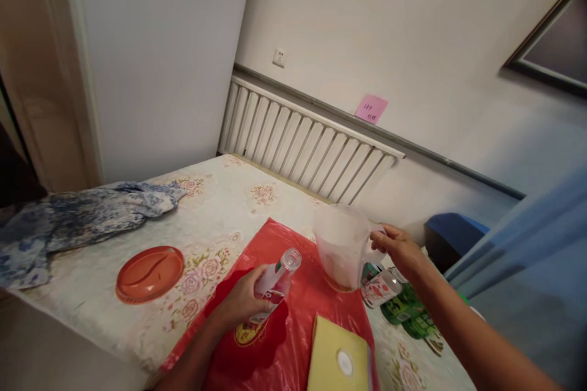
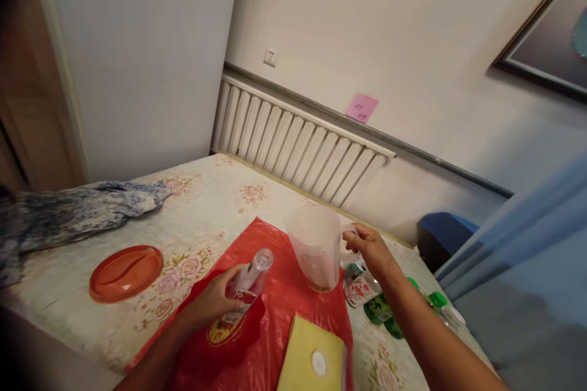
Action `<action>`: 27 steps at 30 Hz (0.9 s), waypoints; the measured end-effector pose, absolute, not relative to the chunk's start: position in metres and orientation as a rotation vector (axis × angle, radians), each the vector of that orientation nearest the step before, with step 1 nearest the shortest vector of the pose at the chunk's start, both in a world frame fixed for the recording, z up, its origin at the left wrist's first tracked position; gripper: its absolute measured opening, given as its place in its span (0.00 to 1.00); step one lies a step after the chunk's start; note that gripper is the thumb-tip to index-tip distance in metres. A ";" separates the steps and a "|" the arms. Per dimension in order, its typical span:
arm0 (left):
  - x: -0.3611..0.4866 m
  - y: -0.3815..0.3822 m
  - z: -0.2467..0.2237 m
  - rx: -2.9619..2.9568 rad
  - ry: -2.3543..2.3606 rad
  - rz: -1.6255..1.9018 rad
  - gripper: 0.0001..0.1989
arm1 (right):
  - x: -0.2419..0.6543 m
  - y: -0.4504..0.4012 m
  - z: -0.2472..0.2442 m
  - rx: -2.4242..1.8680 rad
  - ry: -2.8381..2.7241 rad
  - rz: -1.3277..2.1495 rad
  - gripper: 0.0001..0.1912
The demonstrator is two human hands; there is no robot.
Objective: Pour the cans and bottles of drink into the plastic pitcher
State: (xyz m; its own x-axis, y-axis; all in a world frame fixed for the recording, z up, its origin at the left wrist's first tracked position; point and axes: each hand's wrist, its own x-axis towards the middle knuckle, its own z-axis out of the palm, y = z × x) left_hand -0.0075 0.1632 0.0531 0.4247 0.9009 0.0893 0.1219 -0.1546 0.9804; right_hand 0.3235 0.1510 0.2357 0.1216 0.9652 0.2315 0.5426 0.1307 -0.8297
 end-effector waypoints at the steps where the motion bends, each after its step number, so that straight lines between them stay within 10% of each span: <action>1: -0.008 0.162 0.054 1.585 0.908 0.892 0.33 | 0.320 0.148 0.242 -1.542 -1.578 0.614 0.16; 27: -0.014 0.158 0.055 1.573 0.937 0.895 0.33 | 0.269 0.148 0.305 -1.609 -2.184 0.702 0.22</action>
State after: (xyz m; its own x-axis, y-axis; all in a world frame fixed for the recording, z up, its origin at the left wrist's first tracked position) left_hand -0.0139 0.1576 0.0548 0.4136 0.9068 0.0809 0.1224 -0.1434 0.9821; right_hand 0.2692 0.1484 0.3046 -0.3022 0.9530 -0.0196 0.7861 0.2376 -0.5706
